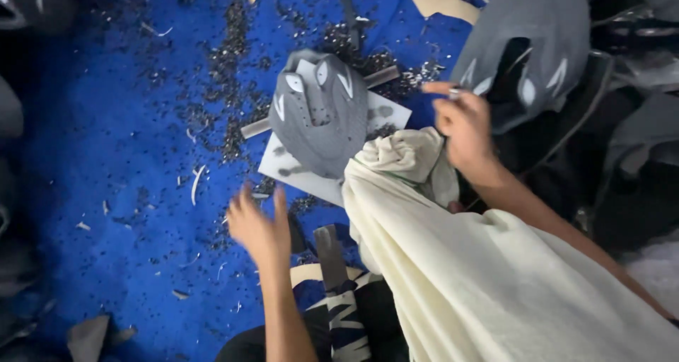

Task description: Punching patterns into shoe upper components using a die and a heavy blade as a hammer.

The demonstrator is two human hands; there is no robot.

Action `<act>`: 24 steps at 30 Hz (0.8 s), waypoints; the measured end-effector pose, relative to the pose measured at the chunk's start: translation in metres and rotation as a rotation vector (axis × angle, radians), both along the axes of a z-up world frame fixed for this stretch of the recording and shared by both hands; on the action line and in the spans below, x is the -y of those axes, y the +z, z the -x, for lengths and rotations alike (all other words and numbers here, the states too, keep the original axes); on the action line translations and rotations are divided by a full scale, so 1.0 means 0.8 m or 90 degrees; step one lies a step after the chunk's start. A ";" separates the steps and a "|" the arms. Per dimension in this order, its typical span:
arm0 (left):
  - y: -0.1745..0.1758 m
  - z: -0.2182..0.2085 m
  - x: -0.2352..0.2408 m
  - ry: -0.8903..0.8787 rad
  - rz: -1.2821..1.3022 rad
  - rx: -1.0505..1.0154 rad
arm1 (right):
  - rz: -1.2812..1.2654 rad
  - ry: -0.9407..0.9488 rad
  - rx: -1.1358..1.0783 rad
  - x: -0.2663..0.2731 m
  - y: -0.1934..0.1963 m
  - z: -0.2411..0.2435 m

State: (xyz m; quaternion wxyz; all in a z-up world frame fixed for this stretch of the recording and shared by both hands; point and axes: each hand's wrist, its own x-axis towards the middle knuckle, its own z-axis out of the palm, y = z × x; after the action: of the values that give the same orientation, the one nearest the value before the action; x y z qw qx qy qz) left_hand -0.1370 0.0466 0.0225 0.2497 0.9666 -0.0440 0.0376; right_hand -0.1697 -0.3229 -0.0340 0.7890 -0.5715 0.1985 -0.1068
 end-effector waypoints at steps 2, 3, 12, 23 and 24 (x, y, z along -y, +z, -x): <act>-0.071 -0.084 0.024 0.026 -0.126 0.015 | 0.073 -0.152 -0.047 0.018 0.027 0.027; -0.093 -0.128 0.055 0.021 -0.119 0.024 | 0.078 -0.158 -0.038 0.026 0.034 0.029; -0.044 -0.190 0.060 0.365 0.841 0.306 | 0.842 -0.110 -0.165 0.065 0.027 0.049; -0.070 0.057 -0.029 0.427 0.785 -0.054 | 0.366 0.072 -0.211 0.093 0.061 0.062; -0.035 0.046 -0.016 0.436 0.777 -0.060 | 0.361 0.078 -0.221 0.079 0.073 0.048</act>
State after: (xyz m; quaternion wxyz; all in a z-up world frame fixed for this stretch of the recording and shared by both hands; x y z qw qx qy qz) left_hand -0.1741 0.0596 -0.0051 0.7234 0.6139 0.3029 0.0899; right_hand -0.2077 -0.3861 0.0247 0.5577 -0.7890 0.2575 -0.0108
